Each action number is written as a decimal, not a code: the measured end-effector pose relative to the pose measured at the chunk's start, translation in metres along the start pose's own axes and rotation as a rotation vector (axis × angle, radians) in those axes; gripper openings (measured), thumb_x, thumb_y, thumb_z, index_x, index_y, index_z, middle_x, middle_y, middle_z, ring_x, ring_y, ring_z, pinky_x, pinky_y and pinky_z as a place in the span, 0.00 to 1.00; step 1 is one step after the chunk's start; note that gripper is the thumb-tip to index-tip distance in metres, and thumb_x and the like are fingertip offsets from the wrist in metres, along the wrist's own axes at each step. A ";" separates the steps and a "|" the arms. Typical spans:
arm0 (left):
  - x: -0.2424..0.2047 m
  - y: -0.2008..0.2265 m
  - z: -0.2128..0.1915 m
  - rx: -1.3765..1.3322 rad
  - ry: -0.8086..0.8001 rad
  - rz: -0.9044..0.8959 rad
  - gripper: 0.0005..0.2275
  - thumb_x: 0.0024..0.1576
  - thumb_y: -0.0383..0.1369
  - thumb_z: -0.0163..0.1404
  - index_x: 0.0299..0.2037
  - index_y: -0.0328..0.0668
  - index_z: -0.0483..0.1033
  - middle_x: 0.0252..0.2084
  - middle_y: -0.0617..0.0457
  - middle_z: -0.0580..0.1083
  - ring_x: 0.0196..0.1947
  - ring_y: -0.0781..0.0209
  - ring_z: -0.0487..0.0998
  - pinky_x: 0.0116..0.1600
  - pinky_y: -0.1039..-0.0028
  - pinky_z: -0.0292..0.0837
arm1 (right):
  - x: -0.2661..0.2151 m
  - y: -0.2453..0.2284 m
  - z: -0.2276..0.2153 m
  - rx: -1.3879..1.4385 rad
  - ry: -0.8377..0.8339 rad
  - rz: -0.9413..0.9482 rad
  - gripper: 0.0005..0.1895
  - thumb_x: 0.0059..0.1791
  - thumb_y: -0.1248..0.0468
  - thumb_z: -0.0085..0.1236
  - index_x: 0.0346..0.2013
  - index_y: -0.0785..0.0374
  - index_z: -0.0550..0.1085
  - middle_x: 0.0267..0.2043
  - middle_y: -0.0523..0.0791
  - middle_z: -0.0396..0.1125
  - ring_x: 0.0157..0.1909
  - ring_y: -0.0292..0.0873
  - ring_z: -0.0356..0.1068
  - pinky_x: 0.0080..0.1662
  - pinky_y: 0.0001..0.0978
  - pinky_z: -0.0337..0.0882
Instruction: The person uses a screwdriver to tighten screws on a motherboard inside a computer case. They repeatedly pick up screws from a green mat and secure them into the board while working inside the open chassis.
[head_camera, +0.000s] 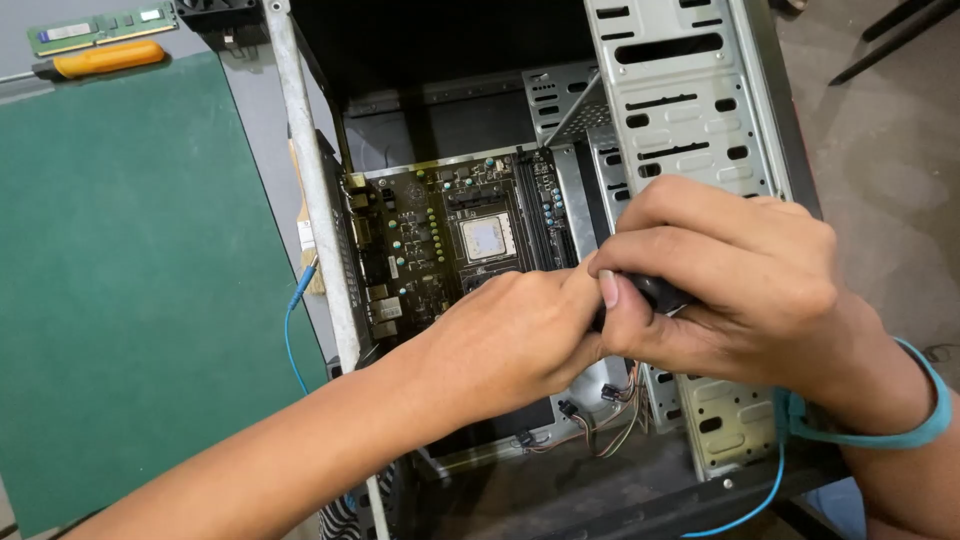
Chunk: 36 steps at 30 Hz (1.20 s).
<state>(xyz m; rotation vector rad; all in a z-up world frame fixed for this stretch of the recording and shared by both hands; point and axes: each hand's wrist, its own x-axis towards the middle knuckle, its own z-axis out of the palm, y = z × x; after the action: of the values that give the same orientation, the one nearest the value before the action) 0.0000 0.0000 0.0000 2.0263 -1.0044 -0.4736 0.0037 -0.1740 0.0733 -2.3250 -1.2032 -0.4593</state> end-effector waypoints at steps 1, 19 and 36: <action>0.000 0.000 0.000 -0.001 0.000 0.000 0.11 0.67 0.37 0.39 0.40 0.35 0.61 0.26 0.42 0.73 0.18 0.37 0.75 0.21 0.52 0.72 | 0.000 0.000 0.000 0.000 -0.001 0.000 0.09 0.52 0.69 0.52 0.31 0.73 0.76 0.28 0.51 0.66 0.26 0.44 0.64 0.24 0.29 0.62; -0.001 0.000 -0.005 0.040 0.052 0.034 0.21 0.62 0.37 0.46 0.59 0.30 0.57 0.35 0.38 0.76 0.24 0.29 0.77 0.23 0.48 0.71 | 0.001 -0.003 -0.011 0.016 -0.114 0.034 0.07 0.52 0.71 0.50 0.33 0.73 0.75 0.31 0.51 0.65 0.27 0.45 0.63 0.25 0.31 0.62; -0.070 -0.150 -0.091 0.188 1.139 0.164 0.06 0.69 0.25 0.44 0.45 0.27 0.72 0.41 0.41 0.71 0.40 0.48 0.69 0.49 0.62 0.65 | -0.067 0.025 -0.052 0.229 -1.338 0.861 0.34 0.35 0.16 0.58 0.58 -0.09 0.79 0.49 0.06 0.84 0.52 0.11 0.85 0.62 0.28 0.74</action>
<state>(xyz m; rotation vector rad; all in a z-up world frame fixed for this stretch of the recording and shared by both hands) 0.0865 0.1543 -0.0660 1.8806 -0.4695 0.8280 -0.0168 -0.2596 0.0769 -2.5356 -0.4200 1.6094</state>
